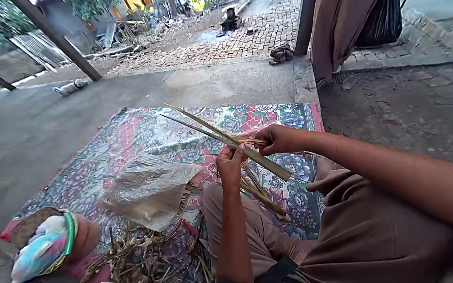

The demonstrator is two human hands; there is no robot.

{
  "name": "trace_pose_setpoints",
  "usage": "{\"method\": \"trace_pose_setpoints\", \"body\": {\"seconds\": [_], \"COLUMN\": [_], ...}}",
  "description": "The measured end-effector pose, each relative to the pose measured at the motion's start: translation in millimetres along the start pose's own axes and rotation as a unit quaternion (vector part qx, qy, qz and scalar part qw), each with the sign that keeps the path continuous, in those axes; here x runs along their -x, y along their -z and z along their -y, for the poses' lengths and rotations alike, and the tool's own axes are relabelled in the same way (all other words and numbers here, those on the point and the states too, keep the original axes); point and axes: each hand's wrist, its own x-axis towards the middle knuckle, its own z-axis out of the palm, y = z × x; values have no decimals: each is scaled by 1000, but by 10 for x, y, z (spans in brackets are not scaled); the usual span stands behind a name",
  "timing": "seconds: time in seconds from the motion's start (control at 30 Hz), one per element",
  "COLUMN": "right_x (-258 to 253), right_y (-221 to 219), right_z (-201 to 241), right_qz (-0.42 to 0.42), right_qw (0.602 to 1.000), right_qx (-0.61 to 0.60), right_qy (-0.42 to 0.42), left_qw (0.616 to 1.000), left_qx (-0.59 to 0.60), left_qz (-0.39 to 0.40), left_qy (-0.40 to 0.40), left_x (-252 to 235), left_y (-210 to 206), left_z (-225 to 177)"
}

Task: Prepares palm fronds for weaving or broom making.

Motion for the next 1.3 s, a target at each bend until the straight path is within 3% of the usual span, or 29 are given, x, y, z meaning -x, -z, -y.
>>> {"method": "trace_pose_setpoints", "body": {"seconds": [0.17, 0.3, 0.47, 0.6, 0.8, 1.3], "right_x": [27, 38, 54, 2, -37, -119], "right_y": [-5, 59, 113, 94, 10, -50], "right_z": [64, 79, 101, -1, -10, -115], "right_qz": [-7, -51, -119, -122, -20, -66], "right_qw": [1000, 998, 977, 969, 968, 950], "right_qx": [-19, -44, -173, -213, -251, -306], "right_qy": [12, -1, -29, -20, -23, -5], "left_qw": [1000, 994, 986, 989, 991, 994], "left_qx": [-11, -34, -33, 7, -11, 14], "left_qz": [10, 100, 163, 142, 123, 96], "left_qy": [-14, 2, 7, 33, 41, 42], "left_x": [62, 125, 255, 204, 166, 138], "left_y": [5, -10, -32, -104, -46, -49], "left_z": [-88, -166, -114, -4, 53, 169]}}
